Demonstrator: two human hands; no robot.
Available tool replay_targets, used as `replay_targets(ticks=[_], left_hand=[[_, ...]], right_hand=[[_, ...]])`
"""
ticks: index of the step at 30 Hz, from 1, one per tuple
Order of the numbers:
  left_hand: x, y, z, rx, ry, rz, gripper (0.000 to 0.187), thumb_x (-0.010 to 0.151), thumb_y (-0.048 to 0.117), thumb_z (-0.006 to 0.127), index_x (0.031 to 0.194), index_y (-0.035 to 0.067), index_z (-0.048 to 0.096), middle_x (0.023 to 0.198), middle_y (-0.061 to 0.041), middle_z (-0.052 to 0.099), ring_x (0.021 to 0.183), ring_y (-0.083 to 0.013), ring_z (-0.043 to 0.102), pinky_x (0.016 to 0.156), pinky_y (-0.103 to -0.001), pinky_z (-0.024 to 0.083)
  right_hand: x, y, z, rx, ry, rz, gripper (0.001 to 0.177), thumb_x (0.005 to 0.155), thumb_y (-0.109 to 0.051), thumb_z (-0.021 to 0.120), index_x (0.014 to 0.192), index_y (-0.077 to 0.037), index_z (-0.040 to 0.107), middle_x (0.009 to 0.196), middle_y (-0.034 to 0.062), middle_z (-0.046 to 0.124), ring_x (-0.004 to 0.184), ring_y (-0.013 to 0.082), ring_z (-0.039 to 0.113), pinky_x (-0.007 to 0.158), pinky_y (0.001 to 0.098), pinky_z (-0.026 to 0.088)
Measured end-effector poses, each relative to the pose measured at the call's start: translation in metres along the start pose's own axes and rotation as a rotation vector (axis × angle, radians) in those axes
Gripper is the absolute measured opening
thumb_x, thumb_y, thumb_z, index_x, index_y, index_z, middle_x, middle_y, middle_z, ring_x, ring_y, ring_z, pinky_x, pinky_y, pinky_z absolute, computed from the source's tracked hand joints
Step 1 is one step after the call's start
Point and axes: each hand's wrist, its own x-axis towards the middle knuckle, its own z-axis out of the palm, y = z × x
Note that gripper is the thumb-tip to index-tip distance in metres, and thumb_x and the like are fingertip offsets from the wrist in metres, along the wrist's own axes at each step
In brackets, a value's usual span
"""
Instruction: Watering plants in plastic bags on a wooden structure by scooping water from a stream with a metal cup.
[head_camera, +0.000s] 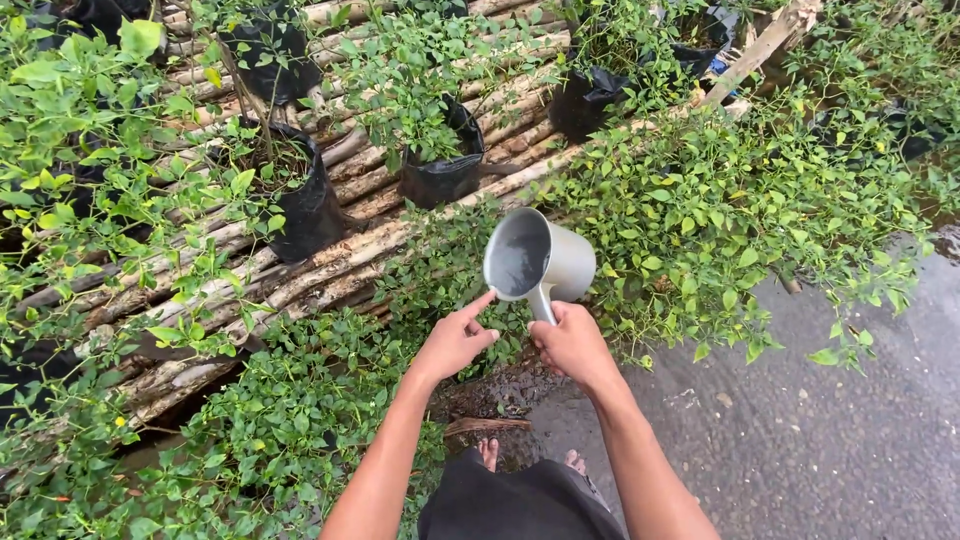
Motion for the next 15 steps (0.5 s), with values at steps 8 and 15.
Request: replay_targets(ticks=[8,15], left_hand=[[-0.0031,0.0042,-0.0045,-0.040,0.030,-0.028,0.070,0.093,0.018,0.065,0.157,0.018,0.039,0.089,-0.008,0.067,0.083,-0.0200,0.064,0.077,-0.036,0.051],[-0.0044,0.0005,-0.0077,-0.069,0.041,-0.039,0.069,0.092,0.017,0.065,0.157,0.016,0.040,0.089,-0.008,0.067,0.084,-0.0199,0.067,0.078,-0.036,0.051]], right_hand=[[0.0043,-0.0008,0.0055,-0.002,0.010,-0.020,0.009,0.080,0.001,0.056,0.074,0.007,0.059,0.039,0.0133,0.043,0.024,0.0159,0.037,0.028,0.0280,0.031],[0.0042,-0.0028,0.0097,-0.084,-0.005,-0.013,0.010,0.081,0.000,0.058,0.073,0.006,0.061,0.040,0.0131,0.046,0.026,0.0165,0.041,0.030,0.0276,0.034]])
